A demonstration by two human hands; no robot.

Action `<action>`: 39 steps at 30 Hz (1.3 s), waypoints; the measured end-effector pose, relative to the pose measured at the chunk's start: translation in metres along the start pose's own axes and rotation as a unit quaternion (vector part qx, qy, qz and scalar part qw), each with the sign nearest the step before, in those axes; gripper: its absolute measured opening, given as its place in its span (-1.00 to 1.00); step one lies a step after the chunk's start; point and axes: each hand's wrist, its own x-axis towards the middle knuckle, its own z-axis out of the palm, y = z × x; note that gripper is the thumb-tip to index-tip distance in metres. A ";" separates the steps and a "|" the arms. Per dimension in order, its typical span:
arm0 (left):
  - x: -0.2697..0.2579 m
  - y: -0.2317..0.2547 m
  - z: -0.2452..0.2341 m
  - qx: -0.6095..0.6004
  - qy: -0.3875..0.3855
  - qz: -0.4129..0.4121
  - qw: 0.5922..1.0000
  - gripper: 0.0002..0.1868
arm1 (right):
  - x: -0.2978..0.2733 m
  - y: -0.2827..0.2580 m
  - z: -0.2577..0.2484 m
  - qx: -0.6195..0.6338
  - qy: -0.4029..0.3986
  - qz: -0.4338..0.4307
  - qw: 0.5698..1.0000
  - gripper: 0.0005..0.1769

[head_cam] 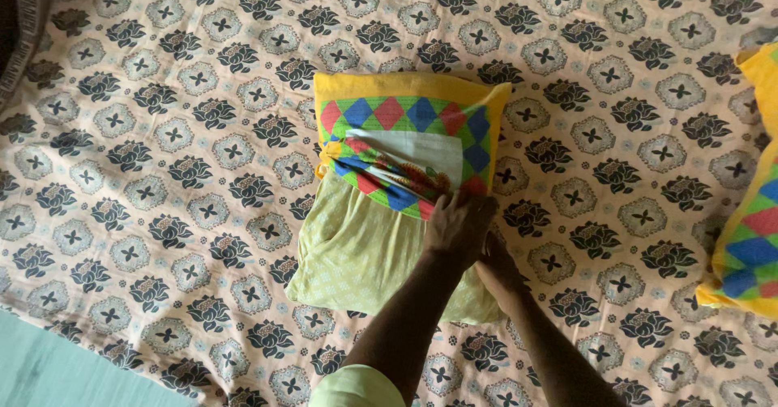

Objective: The person folds pillowcases on a bed, smoothing the fabric by hand, and then carries the folded items across the room to place them on a small wooden table.

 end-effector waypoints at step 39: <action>0.072 -0.036 -0.059 0.011 0.093 -0.087 0.992 -0.96 | -0.029 -0.017 0.032 0.048 0.105 -0.370 0.922 -0.34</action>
